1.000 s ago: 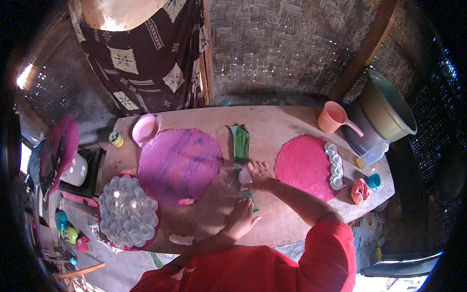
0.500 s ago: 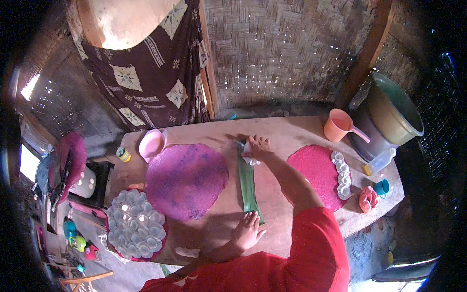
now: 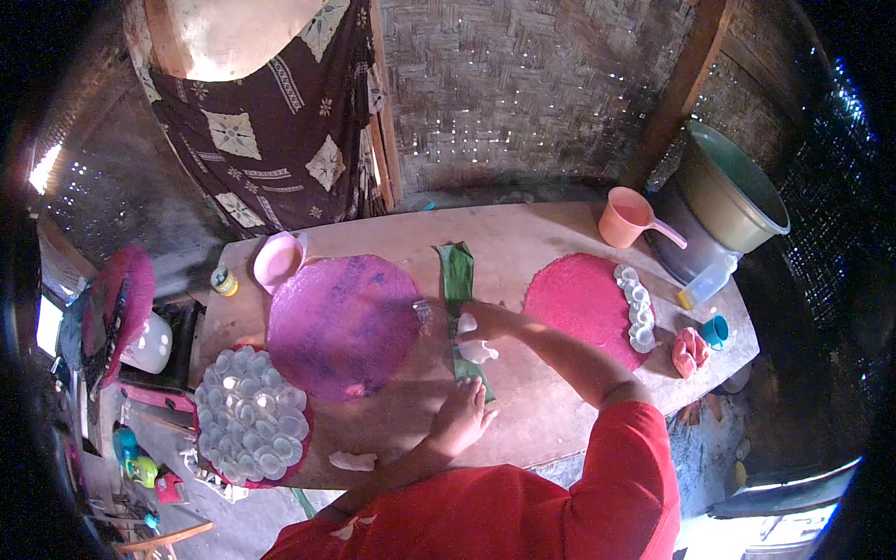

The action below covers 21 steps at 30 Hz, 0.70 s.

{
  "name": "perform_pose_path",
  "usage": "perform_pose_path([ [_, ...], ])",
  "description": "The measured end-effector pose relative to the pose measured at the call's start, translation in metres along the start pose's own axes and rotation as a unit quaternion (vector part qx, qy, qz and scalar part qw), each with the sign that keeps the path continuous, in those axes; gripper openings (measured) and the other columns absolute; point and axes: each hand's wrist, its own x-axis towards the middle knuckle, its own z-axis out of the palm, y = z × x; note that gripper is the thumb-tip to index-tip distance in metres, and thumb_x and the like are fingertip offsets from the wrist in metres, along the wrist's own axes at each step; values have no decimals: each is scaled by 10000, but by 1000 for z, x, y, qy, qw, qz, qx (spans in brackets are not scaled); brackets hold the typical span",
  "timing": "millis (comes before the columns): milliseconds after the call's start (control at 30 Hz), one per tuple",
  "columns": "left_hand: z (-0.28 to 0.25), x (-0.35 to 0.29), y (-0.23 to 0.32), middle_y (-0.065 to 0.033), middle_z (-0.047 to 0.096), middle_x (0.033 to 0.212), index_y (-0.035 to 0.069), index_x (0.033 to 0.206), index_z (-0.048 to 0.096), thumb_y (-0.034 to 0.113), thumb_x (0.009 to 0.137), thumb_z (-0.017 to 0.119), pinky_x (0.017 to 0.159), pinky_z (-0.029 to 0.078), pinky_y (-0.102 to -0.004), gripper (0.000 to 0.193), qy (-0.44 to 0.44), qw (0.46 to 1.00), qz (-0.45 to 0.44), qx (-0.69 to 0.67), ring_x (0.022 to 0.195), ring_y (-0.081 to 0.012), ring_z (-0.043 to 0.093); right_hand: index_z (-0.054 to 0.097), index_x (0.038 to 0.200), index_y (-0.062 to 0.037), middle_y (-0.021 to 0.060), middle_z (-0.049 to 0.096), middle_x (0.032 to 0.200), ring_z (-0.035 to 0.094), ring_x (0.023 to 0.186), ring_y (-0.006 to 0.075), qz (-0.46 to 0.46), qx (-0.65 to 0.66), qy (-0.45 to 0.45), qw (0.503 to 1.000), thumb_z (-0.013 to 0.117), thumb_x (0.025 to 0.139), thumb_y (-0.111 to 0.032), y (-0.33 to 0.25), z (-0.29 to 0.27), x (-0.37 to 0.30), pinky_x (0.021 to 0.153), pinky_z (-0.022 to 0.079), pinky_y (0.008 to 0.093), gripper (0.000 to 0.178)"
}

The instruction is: The person repeatedly takes small pieces of white dough, rolls them between the palms, and places them on a green leaf strip on the table. The person also briefly walks away to retrieve a small container and returns to continue shaping the dough.

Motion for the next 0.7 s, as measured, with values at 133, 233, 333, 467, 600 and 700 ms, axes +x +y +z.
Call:
perform_pose_path([
  [133, 1, -1, -1, -293, 457, 1317, -144, 1250, 453, 382, 936, 504, 1062, 344, -445, 615, 3, 1000, 2, 0, 1209, -404, 469, 490, 1244, -166, 116, 462, 1343, 456, 1227, 344, -25, -66, 135, 988, 686, 739, -591, -3, 14, -7, 956, 361, 518, 688],
  [233, 1, 0, -2, -291, 461, 1313, -143, 1256, 447, 374, 936, 502, 1067, 340, -447, 610, -6, 1000, -4, -2, 1208, -401, 471, 483, 1238, -167, 125, 479, 1283, 460, 1189, 347, -43, -86, 159, 983, 677, 730, -611, 1, 19, -5, 931, 360, 510, 702],
  [333, 1, 1, -1, -286, 466, 1314, -140, 1259, 450, 378, 939, 492, 1076, 333, -446, 611, -15, 1000, -10, -2, 1215, -395, 469, 481, 1227, -166, 133, 490, 1218, 454, 1160, 346, -78, -125, 170, 974, 660, 725, -636, 8, 18, 4, 914, 359, 495, 711],
  [467, 3, 2, 2, -280, 460, 1331, -130, 1260, 469, 394, 948, 465, 1086, 324, -442, 610, -24, 999, -15, 25, 1237, -388, 457, 483, 1216, -165, 140, 493, 1179, 451, 1150, 346, -71, -142, 149, 976, 645, 729, -650, 20, 4, 33, 917, 356, 493, 707],
  [600, 6, 3, 1, -282, 460, 1339, -120, 1252, 490, 398, 951, 454, 1093, 316, -445, 600, -41, 998, -11, 38, 1242, -388, 459, 490, 1233, -166, 164, 498, 1209, 450, 1180, 375, -22, -124, 146, 981, 671, 717, -631, 33, -18, 72, 924, 379, 526, 718],
  [700, 5, 3, -1, -287, 474, 1321, -126, 1238, 496, 392, 948, 467, 1083, 336, -444, 595, -19, 1000, -14, 14, 1222, -394, 478, 481, 1251, -165, 166, 483, 1243, 441, 1197, 388, 10, -108, 148, 983, 635, 737, -661, 45, -36, 99, 953, 366, 553, 731],
])
